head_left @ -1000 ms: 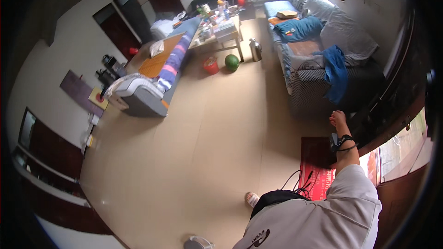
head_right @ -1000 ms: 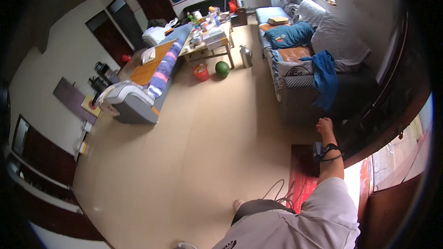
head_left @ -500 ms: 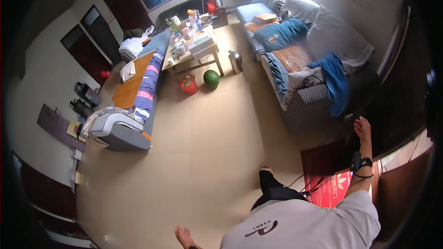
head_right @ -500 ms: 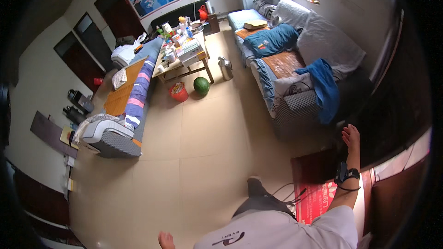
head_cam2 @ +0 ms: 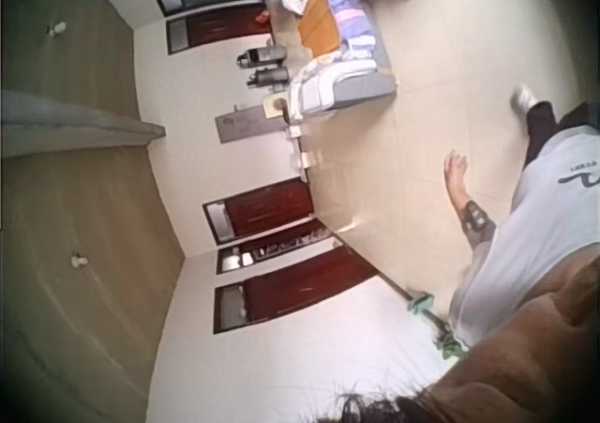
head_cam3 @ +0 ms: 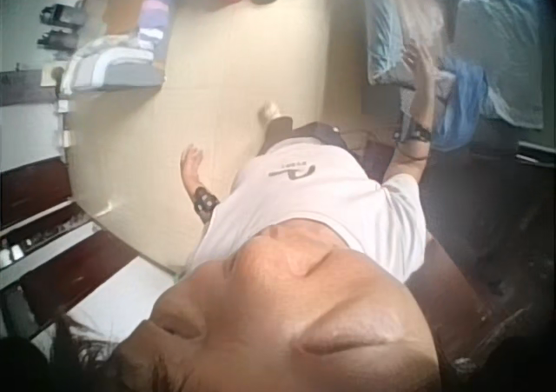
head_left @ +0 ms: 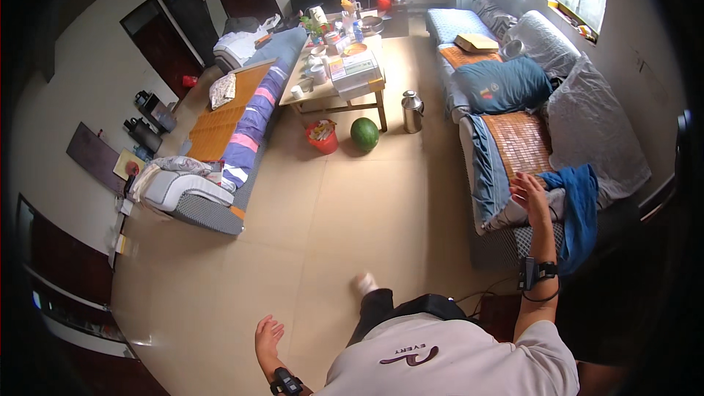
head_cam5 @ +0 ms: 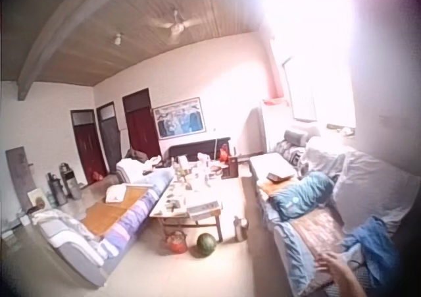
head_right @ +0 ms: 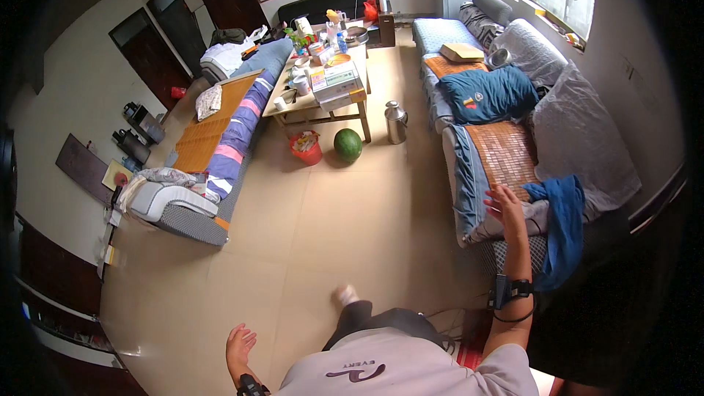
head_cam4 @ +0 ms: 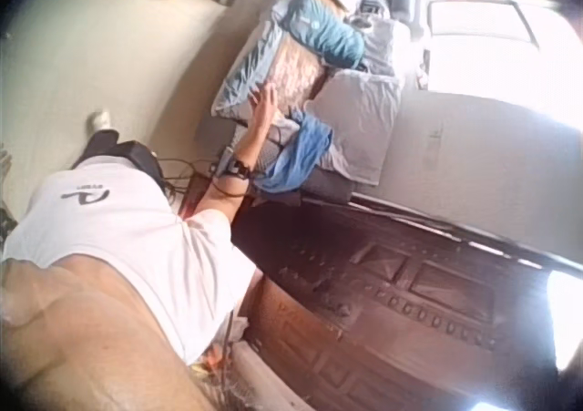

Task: Filling a basin with water and soap to soak a shirt.

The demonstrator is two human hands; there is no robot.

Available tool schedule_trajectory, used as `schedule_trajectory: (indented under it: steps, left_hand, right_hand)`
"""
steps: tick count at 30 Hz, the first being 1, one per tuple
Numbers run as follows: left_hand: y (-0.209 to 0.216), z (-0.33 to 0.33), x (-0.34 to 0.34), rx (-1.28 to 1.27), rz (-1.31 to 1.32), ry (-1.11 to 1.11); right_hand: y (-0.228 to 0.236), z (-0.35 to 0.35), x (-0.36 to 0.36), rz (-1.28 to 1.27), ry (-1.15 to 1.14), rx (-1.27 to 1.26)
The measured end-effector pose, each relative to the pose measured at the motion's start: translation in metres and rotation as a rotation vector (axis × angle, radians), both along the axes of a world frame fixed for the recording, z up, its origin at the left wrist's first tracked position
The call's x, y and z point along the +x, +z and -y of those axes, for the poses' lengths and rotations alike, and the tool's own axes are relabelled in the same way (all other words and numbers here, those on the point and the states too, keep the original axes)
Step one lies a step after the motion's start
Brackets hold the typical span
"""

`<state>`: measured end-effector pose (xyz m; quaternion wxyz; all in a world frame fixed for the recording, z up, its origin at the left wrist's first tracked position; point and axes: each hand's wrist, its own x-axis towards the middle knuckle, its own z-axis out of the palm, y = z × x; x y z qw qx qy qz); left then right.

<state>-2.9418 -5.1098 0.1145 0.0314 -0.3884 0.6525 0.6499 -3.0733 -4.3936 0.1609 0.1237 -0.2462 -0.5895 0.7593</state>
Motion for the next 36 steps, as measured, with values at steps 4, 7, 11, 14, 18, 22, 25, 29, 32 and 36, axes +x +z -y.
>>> schedule_trajectory:
  steps: [4,7,11,14,18,22,25,29,32,36]
  left_hand:
    - [-0.004,0.018,-0.083,0.032,0.002,0.029]
    - [-0.017,0.033,-0.163,0.038,-0.107,0.064]
    - [-0.005,0.029,-0.302,0.076,-0.141,-0.014]
    - [-0.016,0.017,-0.42,0.086,-0.176,-0.091]
    - [-0.024,-0.04,-0.556,0.175,-0.266,-0.211]
    - [-0.032,-0.128,-0.668,0.242,-0.202,-0.283]
    - [-0.041,-0.169,-0.708,0.284,-0.19,-0.366]
    - [-0.037,-0.196,-0.754,0.229,-0.067,-0.412]
    - [-0.031,-0.207,-0.794,0.225,-0.049,-0.392]
    - [-0.022,-0.229,-0.843,0.223,-0.046,-0.385]
  right_hand:
    - [0.001,0.028,-0.089,0.002,0.149,-0.002]
    - [-0.007,0.022,-0.14,0.05,0.135,-0.015]
    - [-0.01,0.018,-0.193,0.122,-0.002,-0.037]
    - [-0.007,0.023,-0.237,0.151,-0.033,-0.032]
    - [-0.005,0.013,-0.283,0.227,-0.024,-0.031]
    - [-0.015,-0.022,-0.353,0.273,-0.043,-0.059]
    - [-0.02,-0.048,-0.41,0.208,-0.034,-0.038]
    - [-0.038,-0.066,-0.518,0.213,0.076,-0.125]
    - [-0.055,-0.064,-0.602,0.237,0.202,-0.166]
    - [-0.072,-0.045,-0.704,0.326,0.294,-0.16]
